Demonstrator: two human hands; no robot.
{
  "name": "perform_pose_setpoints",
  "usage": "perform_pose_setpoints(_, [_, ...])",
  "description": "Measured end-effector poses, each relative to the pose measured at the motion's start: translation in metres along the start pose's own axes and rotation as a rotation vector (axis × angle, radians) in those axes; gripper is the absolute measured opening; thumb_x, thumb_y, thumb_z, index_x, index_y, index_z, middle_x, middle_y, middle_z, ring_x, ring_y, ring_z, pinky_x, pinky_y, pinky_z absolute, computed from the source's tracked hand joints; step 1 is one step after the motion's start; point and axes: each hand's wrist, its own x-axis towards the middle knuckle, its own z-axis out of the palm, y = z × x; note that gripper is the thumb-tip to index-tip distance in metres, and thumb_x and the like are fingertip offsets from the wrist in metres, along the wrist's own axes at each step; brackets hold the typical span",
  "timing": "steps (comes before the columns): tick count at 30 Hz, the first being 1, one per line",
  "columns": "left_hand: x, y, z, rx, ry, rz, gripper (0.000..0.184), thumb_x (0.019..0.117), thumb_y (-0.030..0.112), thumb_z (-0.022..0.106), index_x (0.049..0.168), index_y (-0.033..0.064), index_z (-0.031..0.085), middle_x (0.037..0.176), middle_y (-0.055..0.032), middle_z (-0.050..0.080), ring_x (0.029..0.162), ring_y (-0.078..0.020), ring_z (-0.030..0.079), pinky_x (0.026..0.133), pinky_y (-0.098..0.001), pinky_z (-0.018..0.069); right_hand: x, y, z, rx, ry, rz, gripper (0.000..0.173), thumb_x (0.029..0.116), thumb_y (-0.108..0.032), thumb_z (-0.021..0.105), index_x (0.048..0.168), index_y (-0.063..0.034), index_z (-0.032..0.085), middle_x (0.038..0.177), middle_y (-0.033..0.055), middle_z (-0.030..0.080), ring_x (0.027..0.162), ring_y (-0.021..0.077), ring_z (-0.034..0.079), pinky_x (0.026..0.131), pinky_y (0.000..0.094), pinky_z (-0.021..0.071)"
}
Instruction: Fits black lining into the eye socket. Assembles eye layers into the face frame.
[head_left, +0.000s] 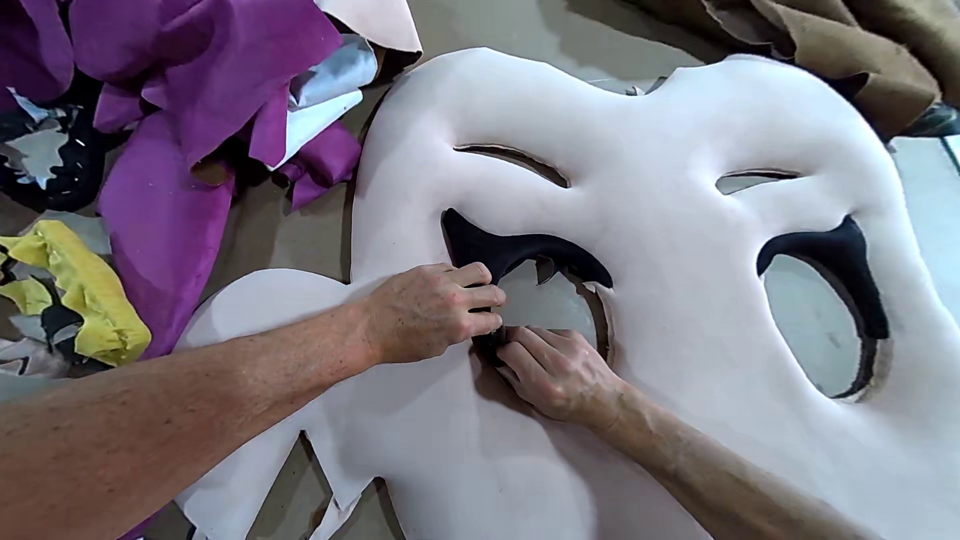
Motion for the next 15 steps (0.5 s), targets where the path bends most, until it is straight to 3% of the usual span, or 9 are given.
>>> perform_pose_setpoints(2, [0.001,0.001,0.000,-0.031,0.024,-0.033,0.028,0.0975,0.004,0.054,0.109,0.0132,0.078,0.119,-0.0057,0.071,0.115,-0.0234,0.065,0.087,-0.0328,0.0561,0.005,0.002,-0.003,0.004,-0.048,-0.057,0.020,0.0979,-0.008,0.054,0.080,-0.0039,0.061,0.078,0.0118,0.064,0.062,0.0231,0.063,0.047,0.0326,0.0486])
perform_pose_setpoints(7, [-0.004,0.020,0.001,-0.065,0.089,-0.236,0.025,0.0994,0.010,0.055,0.098,0.0090,0.079,0.116,-0.0045,0.076,0.116,-0.0198,0.070,0.104,-0.0355,0.0538,0.016,0.004,-0.018,-0.021,-0.194,-0.122,0.021,0.0949,-0.002,0.051,0.078,-0.0033,0.063,0.078,0.0107,0.062,0.062,0.0222,0.062,0.045,0.0313,0.0470])
perform_pose_setpoints(9, [-0.006,0.029,0.000,-0.056,0.021,-0.314,0.030,0.1007,0.016,0.051,0.108,0.0101,0.079,0.126,-0.0035,0.073,0.125,-0.0190,0.065,0.114,-0.0397,0.0464,0.017,0.003,-0.019,-0.028,-0.232,-0.105,0.021,0.0943,-0.002,0.051,0.078,-0.0032,0.065,0.077,0.0100,0.061,0.062,0.0219,0.062,0.045,0.0315,0.0475])
perform_pose_setpoints(12, [-0.012,0.043,-0.006,-0.020,-0.175,-0.401,0.049,0.1003,0.034,0.042,0.136,0.0137,0.068,0.150,0.0002,0.057,0.145,-0.0165,0.047,0.125,-0.0459,0.0284,0.019,0.001,-0.020,-0.020,-0.285,-0.073,0.019,0.0927,-0.002,0.053,0.078,-0.0036,0.065,0.076,0.0089,0.060,0.062,0.0217,0.062,0.045,0.0319,0.0482])
perform_pose_setpoints(15, [-0.010,0.047,-0.007,0.017,-0.258,-0.440,0.052,0.1015,0.041,0.040,0.140,0.0164,0.065,0.155,0.0031,0.052,0.148,-0.0135,0.041,0.126,-0.0436,0.0258,0.026,0.001,-0.028,0.016,-0.352,0.062,0.013,0.0898,-0.008,0.059,0.082,-0.0071,0.070,0.077,0.0053,0.062,0.063,0.0199,0.064,0.047,0.0331,0.0511])
